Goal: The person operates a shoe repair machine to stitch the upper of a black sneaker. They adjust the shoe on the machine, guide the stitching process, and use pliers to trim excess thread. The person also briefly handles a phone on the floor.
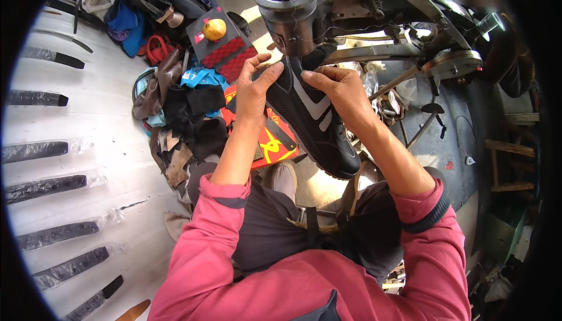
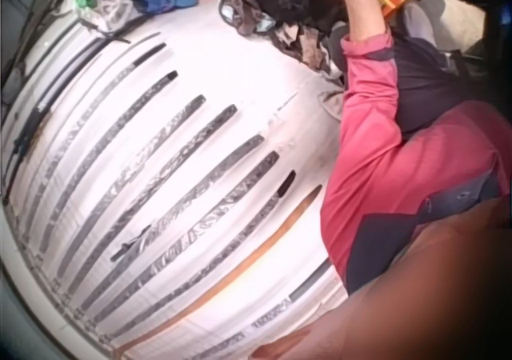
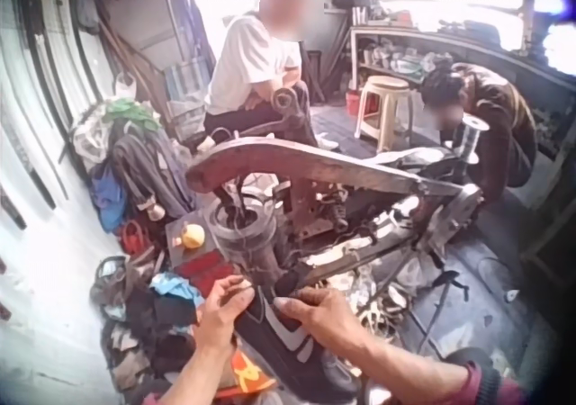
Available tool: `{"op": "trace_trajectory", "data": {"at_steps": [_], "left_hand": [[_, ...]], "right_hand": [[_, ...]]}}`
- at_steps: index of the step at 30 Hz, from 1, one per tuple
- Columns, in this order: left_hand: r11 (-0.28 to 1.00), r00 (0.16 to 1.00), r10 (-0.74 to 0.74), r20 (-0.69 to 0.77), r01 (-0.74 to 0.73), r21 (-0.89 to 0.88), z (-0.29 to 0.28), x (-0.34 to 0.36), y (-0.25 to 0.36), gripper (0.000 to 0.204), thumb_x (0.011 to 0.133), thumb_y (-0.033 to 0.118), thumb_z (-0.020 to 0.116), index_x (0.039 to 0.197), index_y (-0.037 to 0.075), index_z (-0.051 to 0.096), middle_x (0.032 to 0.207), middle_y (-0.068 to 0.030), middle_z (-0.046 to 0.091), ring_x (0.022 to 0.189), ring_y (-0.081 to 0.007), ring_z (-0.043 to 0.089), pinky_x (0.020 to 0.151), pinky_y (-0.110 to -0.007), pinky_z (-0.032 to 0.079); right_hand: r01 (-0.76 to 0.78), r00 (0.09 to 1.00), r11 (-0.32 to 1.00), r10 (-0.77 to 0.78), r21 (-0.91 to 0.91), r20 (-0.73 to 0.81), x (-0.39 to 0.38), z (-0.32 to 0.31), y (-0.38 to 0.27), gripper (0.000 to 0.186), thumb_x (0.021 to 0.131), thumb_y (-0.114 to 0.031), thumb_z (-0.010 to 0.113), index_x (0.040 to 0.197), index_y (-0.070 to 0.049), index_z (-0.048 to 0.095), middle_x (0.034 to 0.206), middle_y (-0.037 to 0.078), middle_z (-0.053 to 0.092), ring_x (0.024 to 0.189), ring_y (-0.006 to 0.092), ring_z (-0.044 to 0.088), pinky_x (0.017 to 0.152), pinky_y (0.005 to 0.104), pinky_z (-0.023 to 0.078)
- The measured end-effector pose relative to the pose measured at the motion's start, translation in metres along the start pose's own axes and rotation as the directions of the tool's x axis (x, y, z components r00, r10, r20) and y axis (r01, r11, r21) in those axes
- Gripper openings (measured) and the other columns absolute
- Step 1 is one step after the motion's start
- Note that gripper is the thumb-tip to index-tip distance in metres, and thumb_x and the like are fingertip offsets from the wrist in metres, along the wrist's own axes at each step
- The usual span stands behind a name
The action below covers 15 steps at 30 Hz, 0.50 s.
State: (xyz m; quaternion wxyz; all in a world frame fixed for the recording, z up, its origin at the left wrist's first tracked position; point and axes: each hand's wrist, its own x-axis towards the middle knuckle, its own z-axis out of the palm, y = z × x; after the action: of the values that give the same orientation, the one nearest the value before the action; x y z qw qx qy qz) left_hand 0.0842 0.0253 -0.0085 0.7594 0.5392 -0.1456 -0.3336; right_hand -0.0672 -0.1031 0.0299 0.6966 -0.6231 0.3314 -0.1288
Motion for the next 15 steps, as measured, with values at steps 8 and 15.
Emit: {"op": "trace_trajectory", "data": {"at_steps": [8,15], "left_hand": [[1.0,1.0,-0.006,-0.03,0.007,0.001,0.002,-0.003,0.0,0.048,0.088,0.019,0.086,0.125,0.002,0.06,0.112,-0.0078,0.063,0.098,-0.0142,0.065,0.088,-0.027,0.052],[1.0,1.0,0.013,-0.021,-0.012,0.019,0.003,-0.003,0.003,0.045,0.087,0.018,0.087,0.121,0.002,0.062,0.11,-0.0065,0.064,0.098,-0.0127,0.064,0.088,-0.026,0.053]], "right_hand": [[-0.074,0.995,0.93,0.092,0.36,-0.034,-0.002,0.005,-0.006,0.029,0.096,-0.023,0.078,0.101,0.005,0.079,0.084,0.006,0.076,0.068,0.0097,0.068,0.06,0.0234,0.054],[-0.039,0.996,0.949,0.061,0.312,-0.061,0.004,0.009,0.003,0.025,0.097,-0.019,0.076,0.095,0.005,0.078,0.082,0.005,0.075,0.066,0.0091,0.066,0.059,0.0241,0.052]]}}
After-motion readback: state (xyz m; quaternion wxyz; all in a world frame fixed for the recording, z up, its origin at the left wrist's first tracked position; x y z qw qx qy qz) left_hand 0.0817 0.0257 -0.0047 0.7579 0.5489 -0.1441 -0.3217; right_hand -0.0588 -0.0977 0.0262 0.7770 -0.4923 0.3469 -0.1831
